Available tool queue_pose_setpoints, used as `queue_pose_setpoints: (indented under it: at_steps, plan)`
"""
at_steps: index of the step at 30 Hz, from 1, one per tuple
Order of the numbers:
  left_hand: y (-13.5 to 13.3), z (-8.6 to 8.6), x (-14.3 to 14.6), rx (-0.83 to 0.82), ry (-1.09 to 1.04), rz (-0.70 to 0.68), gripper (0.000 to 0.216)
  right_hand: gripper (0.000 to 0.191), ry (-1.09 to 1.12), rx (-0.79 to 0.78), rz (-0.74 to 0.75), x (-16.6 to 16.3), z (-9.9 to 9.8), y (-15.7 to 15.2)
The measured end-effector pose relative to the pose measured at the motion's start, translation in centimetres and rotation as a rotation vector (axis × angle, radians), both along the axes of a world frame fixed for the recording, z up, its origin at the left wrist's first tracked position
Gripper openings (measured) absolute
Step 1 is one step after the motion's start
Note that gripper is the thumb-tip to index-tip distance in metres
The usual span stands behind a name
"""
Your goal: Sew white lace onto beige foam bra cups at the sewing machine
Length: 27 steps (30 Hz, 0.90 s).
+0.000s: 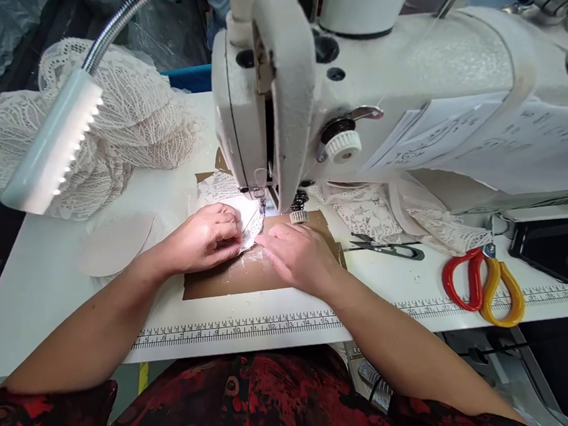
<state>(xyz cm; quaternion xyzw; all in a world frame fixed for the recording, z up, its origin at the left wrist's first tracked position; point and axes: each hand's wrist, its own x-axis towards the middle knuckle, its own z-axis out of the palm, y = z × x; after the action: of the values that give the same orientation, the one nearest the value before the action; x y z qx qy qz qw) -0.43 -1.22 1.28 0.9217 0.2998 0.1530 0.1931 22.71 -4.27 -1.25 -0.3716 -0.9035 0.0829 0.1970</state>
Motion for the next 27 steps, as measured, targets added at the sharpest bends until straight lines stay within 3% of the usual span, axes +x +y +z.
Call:
queue_pose_setpoints:
  at_steps: [16,27]
  plan:
    - [0.12,0.19,-0.19,-0.022,0.004,-0.019,0.014,0.031,-0.115,0.043,0.117,-0.01,0.14,0.28]
    - [0.09,-0.46,-0.32,0.098,0.064,-0.110,0.026,0.031,-0.065,0.033,0.114,0.39,0.23,0.13]
